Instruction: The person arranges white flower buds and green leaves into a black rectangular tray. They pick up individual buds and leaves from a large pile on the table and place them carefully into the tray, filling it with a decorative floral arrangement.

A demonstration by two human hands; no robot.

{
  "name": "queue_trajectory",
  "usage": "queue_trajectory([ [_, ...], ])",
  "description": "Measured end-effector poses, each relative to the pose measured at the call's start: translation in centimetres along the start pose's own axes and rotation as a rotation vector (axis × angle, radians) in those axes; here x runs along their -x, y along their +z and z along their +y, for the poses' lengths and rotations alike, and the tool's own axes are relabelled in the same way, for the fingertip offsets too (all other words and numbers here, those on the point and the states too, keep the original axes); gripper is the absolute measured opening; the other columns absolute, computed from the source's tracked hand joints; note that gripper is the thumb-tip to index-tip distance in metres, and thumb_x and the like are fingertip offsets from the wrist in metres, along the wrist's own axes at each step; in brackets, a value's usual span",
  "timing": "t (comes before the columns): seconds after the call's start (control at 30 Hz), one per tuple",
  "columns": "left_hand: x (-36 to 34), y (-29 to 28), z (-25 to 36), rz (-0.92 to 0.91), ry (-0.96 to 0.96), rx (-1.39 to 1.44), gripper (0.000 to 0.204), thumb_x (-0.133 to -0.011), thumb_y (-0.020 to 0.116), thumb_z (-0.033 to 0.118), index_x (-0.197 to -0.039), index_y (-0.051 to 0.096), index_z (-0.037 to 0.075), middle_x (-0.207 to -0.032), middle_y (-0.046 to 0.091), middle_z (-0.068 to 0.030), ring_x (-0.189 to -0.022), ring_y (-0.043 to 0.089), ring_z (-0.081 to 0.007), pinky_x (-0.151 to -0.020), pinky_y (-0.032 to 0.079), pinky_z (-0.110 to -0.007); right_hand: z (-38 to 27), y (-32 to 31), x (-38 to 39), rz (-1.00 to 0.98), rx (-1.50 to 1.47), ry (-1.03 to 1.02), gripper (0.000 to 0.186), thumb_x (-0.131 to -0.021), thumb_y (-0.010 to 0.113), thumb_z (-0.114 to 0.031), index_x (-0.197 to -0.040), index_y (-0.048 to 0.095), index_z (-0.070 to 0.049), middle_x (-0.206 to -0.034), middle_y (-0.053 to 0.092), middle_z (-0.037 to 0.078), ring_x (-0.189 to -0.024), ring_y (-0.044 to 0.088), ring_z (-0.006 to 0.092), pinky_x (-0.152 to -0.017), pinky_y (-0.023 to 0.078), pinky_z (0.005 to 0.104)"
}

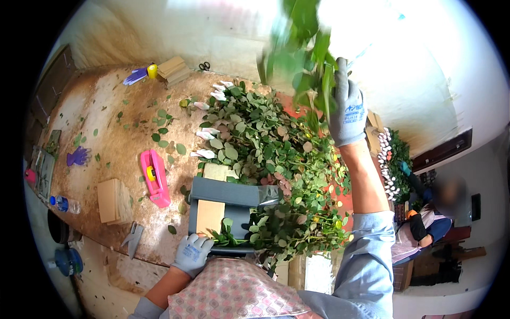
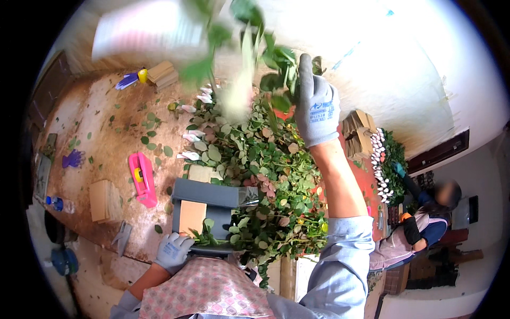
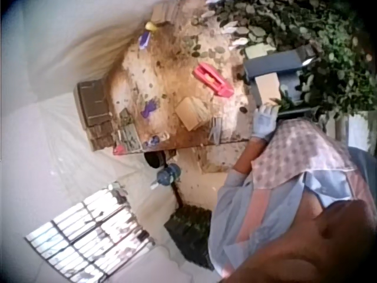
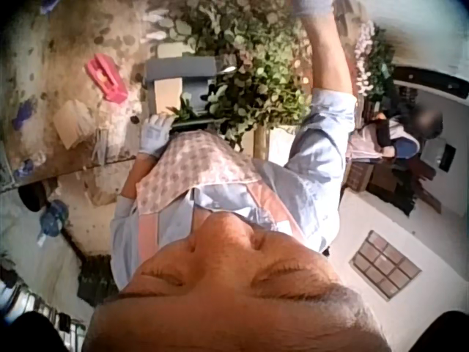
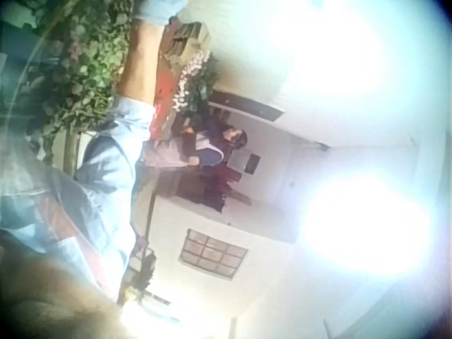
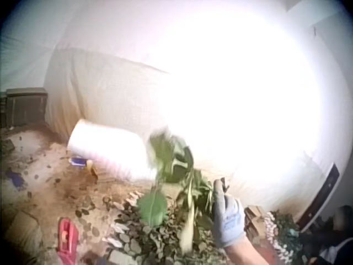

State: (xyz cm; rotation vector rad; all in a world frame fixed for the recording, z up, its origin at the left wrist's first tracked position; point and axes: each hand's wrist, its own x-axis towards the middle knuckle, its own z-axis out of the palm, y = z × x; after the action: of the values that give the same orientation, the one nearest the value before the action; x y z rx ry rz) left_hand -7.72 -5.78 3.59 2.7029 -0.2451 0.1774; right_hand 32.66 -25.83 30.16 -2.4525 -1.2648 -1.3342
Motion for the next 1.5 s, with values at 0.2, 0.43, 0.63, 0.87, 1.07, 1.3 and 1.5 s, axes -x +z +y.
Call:
queue_trajectory([
  [0.2,0.6,0.4,-0.3,0.111,0.025,-0.057,0.035,-0.081,0.062,0.019,-0.114,0.068,0.011,-0.111,0.066,-0.0062,-0.101,0.06,-0.026,-0.084,0.045,-0.042,-5.1,-3.3,6.5,-0.251,0.194,-0.304,0.065,-0.089,0.057,-0.01,-0.153,0.045,-0.008,-0.1,0.056,0.008,-0.094,0.058,0.0237,-0.095,0.049,0.0424],
  [0.43,-0.1,-0.3,-0.2,-0.034,-0.012,-0.009,0.033,-0.083,0.061,0.02,-0.115,0.068,0.011,-0.107,0.066,-0.005,-0.099,0.059,-0.0255,-0.082,0.044,-0.04,-12.7,-7.4,19.8,-0.734,0.114,-0.381,0.055,-0.091,0.054,-0.013,-0.145,0.051,-0.002,-0.092,0.055,0.008,-0.08,0.057,0.0241,-0.086,0.049,0.0425],
  [0.63,-0.5,0.2,-0.4,-0.012,0.006,-0.007,0.032,-0.084,0.058,0.017,-0.114,0.067,0.009,-0.113,0.066,-0.0078,-0.098,0.058,-0.0252,-0.08,0.044,-0.04,-14.1,-4.7,31.2,-1.152,0.046,-0.278,0.056,-0.091,0.055,-0.017,-0.145,0.05,-0.002,-0.096,0.061,0.011,-0.083,0.061,0.0252,-0.075,0.048,0.0392],
  [0.87,-0.3,0.2,-0.2,-0.061,-0.044,-0.006,0.032,-0.085,0.056,0.017,-0.114,0.067,0.007,-0.115,0.066,-0.0116,-0.099,0.059,-0.0271,-0.082,0.045,-0.041,-17.0,-7.6,22.9,-1.012,-0.055,0.084,0.048,-0.084,0.065,-0.016,-0.13,0.059,-0.004,-0.112,0.061,0.013,-0.098,0.061,0.0298,-0.081,0.049,0.0434],
  [1.07,-0.8,-0.1,0.0,-0.102,-0.04,-0.014,0.033,-0.086,0.054,0.017,-0.114,0.067,0.007,-0.114,0.067,-0.012,-0.099,0.059,-0.0267,-0.082,0.046,-0.041,-27.6,1.3,21.0,-0.881,-0.569,0.075,0.037,-0.09,0.063,-0.019,-0.125,0.057,-0.007,-0.101,0.065,0.011,-0.086,0.07,0.0273,-0.069,0.055,0.0384],
  [1.3,-1.1,-0.6,-0.1,-0.203,-0.048,-0.023,0.036,-0.086,0.06,0.02,-0.118,0.067,0.006,-0.118,0.067,-0.0121,-0.101,0.06,-0.0277,-0.084,0.047,-0.041,-29.1,3.5,23.5,-1.106,-0.699,-0.217,0.029,-0.093,0.056,-0.016,-0.121,0.056,-0.009,-0.095,0.065,0.012,-0.08,0.07,0.0272,-0.064,0.055,0.0398],
  [1.5,-3.9,-5.5,-2.9,-0.325,-0.137,0.299,0.04,-0.087,0.069,0.024,-0.123,0.065,0.005,-0.113,0.066,-0.0136,-0.106,0.059,-0.0339,-0.094,0.048,-0.046,-29.5,3.4,23.8,-1.125,-0.73,-0.119,0.022,-0.093,0.055,-0.014,-0.115,0.056,-0.008,-0.091,0.065,0.013,-0.077,0.07,0.0284,-0.061,0.055,0.0404],
])
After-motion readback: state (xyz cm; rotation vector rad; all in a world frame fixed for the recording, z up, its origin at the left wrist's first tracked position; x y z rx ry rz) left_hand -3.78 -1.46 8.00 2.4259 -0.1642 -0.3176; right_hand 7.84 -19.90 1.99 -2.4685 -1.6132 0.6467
